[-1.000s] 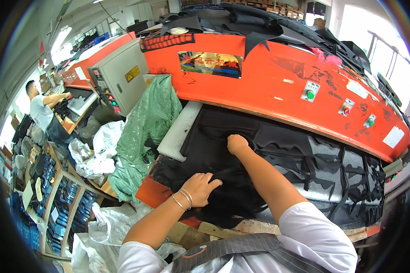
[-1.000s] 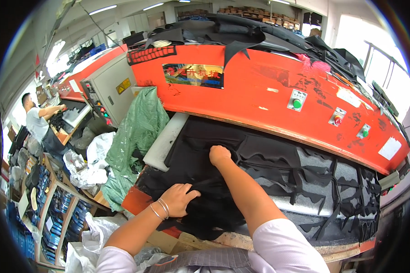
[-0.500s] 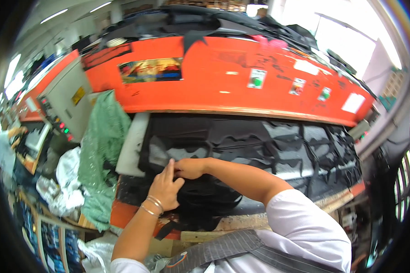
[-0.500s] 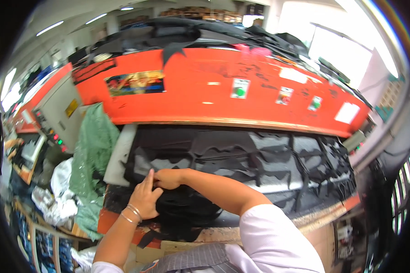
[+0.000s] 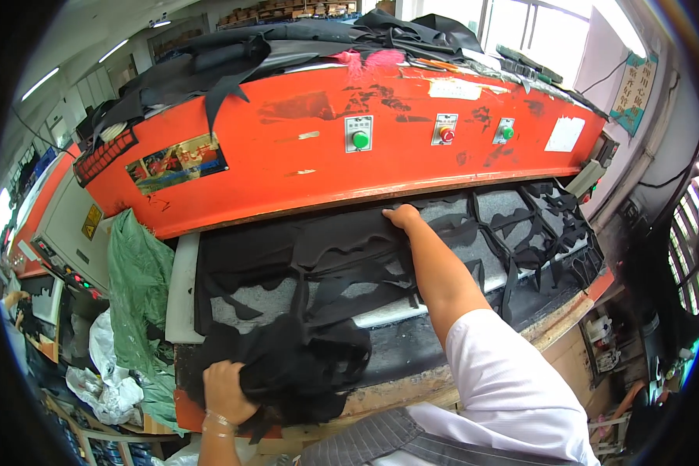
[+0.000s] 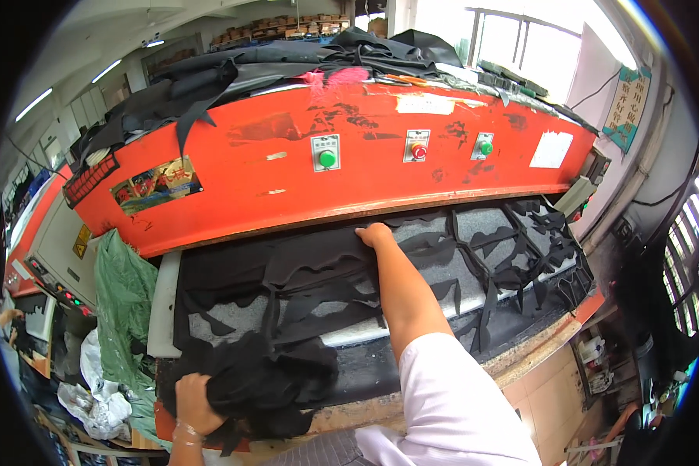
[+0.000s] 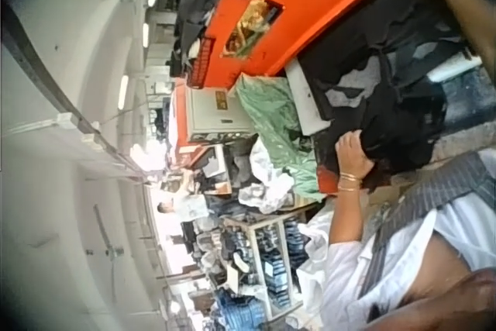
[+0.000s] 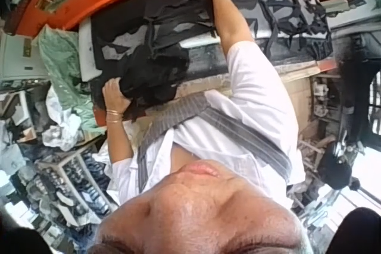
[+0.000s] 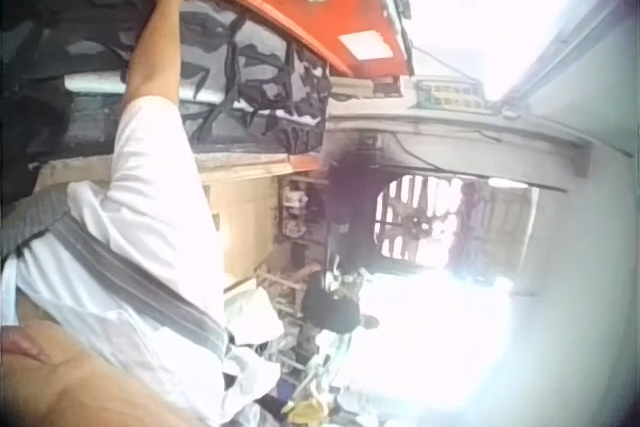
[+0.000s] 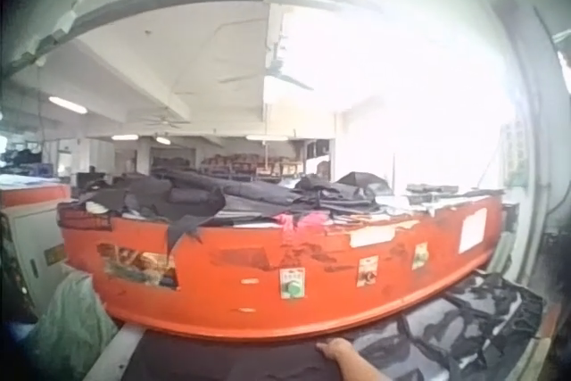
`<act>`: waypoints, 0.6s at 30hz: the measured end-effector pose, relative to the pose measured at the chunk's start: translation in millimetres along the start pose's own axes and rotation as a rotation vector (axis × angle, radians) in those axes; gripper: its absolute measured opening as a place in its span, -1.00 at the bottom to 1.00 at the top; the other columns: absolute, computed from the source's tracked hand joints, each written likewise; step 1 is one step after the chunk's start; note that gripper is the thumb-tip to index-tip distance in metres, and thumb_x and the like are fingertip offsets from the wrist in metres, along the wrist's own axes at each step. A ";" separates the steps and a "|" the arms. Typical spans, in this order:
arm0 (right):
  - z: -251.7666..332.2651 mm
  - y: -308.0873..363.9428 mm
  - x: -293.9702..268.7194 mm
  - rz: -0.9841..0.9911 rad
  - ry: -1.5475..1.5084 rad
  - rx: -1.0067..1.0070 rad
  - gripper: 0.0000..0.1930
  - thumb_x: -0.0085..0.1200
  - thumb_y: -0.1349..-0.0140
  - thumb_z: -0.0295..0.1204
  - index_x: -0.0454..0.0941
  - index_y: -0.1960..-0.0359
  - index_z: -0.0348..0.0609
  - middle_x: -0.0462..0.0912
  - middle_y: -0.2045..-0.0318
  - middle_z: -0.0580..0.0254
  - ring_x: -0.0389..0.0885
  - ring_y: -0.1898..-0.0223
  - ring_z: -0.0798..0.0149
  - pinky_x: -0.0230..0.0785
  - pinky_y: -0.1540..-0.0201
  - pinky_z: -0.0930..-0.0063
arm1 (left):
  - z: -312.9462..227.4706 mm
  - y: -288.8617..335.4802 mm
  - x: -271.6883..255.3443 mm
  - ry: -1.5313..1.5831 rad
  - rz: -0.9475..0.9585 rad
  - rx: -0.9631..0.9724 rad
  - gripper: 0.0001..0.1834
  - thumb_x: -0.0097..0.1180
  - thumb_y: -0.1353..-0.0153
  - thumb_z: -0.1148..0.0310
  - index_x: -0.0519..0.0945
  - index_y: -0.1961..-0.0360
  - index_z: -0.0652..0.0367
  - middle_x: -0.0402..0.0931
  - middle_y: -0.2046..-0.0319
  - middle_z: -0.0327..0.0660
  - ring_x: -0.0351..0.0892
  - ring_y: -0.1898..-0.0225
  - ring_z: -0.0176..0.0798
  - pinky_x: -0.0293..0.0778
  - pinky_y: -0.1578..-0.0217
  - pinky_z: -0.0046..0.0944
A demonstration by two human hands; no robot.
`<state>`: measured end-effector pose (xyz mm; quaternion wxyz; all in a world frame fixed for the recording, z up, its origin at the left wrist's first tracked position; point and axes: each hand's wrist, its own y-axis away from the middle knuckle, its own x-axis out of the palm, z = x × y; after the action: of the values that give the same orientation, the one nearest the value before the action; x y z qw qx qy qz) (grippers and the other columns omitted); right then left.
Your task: Using a hydraulic die-cutting machine to cut shoe component shapes from black fabric layers.
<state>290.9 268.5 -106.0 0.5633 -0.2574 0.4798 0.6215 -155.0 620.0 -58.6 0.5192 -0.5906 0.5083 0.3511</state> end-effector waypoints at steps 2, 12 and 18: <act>-0.4 -6.9 -1.1 0.040 0.032 -0.101 -0.24 0.14 -0.08 0.16 0.53 -0.04 -0.35 0.47 -0.13 -0.21 0.43 -0.20 -0.06 0.27 -0.23 0.24 | 3.2 18.9 -19.8 -0.040 -0.059 -0.048 -0.25 0.43 0.41 0.24 0.38 0.09 0.15 0.32 0.18 0.01 0.32 0.07 0.18 0.23 0.04 0.05; -1.7 3.2 10.5 0.126 -1.168 -0.013 -0.42 0.41 0.10 -0.51 0.48 -0.02 -0.32 0.58 0.07 -0.17 0.60 0.04 0.08 0.52 0.08 0.25 | -45.0 3.0 -76.3 -0.115 0.067 -0.096 -0.27 0.36 0.38 0.35 0.38 0.05 0.20 0.39 0.15 0.01 0.34 0.05 0.16 0.19 -0.07 0.08; -20.8 11.5 3.1 0.446 -1.303 -0.154 -0.19 0.36 0.08 -0.61 0.25 -0.28 -0.09 0.53 -0.01 -0.09 0.61 0.05 0.01 0.53 0.04 0.12 | -15.5 -31.8 8.2 -0.035 0.251 -0.279 0.25 0.54 0.40 0.10 0.12 -0.35 0.23 0.24 -0.21 0.13 0.29 -0.22 0.15 0.27 -0.20 -0.05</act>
<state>274.7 252.6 -113.6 0.5755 0.2337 0.0398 0.7827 -124.2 601.3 -54.8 0.3932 -0.5825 0.5152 0.4905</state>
